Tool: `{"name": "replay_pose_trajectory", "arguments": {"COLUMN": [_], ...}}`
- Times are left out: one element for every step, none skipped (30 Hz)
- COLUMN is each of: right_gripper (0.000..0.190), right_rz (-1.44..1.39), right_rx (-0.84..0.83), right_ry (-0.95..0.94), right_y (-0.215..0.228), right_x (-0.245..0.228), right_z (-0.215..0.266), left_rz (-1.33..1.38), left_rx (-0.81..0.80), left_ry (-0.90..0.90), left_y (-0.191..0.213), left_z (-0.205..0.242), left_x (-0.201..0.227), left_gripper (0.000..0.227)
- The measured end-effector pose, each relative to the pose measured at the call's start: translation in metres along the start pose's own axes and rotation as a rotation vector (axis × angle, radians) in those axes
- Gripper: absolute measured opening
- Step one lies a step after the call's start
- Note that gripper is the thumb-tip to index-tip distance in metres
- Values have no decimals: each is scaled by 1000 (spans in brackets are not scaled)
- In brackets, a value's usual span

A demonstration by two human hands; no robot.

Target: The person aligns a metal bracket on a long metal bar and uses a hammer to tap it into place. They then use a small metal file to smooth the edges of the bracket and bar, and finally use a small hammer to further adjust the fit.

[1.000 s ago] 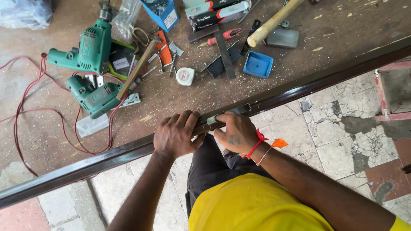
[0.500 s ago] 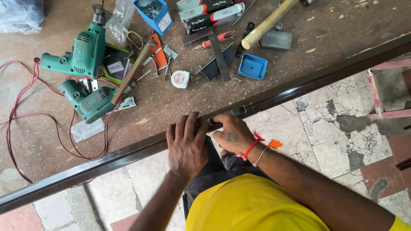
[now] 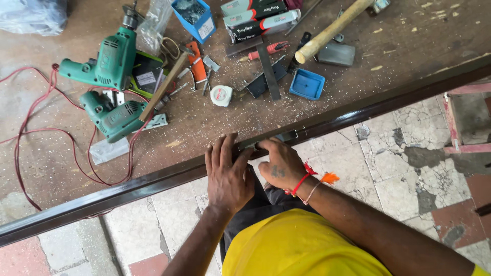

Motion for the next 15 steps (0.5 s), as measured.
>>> {"name": "replay_pose_trajectory", "arguments": {"right_gripper": [38, 37, 38, 39, 40, 40, 39, 38, 38, 38, 39, 40, 41, 43, 41], "right_rz": [-7, -15, -12, -10, -8, 14, 36, 56, 69, 86, 103, 97, 91, 85, 71], "right_rx": [2, 5, 6, 10, 15, 12, 9, 7, -4, -9, -13, -17, -21, -32, -11], "right_ry": [-9, -11, -21, -28, -35, -35, -36, -34, -23, -10, 3, 4, 5, 1, 19], "right_y": [0, 0, 0, 1, 2, 2, 1, 1, 0, 1, 3, 4, 5, 3, 5], "right_x": [1, 1, 1, 1, 2, 2, 3, 3, 2, 2, 1, 2, 2, 4, 4], "right_z": [3, 4, 4, 2, 0, 1, 2, 2, 3, 1, -1, -3, -4, -2, 2], "left_rz": [-10, -26, -34, -45, -56, -48, -40, -35, -17, 2, 21, 24, 26, 32, 22], "left_rx": [-18, -31, -36, -38, -40, -40, -40, -39, -4, 36, 76, 90, 103, 111, 99], "left_ry": [24, 48, 45, 41, 36, 35, 33, 32, 29, 22, 14, 11, 8, 11, 15], "left_y": [-3, -5, -6, -8, -9, -10, -10, -8, -4, 1, 5, 7, 9, 9, 8], "left_z": [1, 1, 0, -3, -5, -4, -2, 0, 2, 1, 0, -1, -3, -1, 0], "left_x": [0, -2, -1, -1, -1, -1, 0, 0, 0, -1, -1, -2, -2, -1, 1], "left_gripper": [53, 52, 53, 53, 53, 53, 53, 53, 53, 52, 52, 49, 46, 43, 43]}}
Point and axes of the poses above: each hand's wrist, its own z-axis away from the middle knuckle, its own y-axis out of the back of the hand, x = y × z, the point moved 9 cm from there along -z, towards the middle knuckle, and after that the axes turned 13 degrees about -y, right-handed, at the moved point
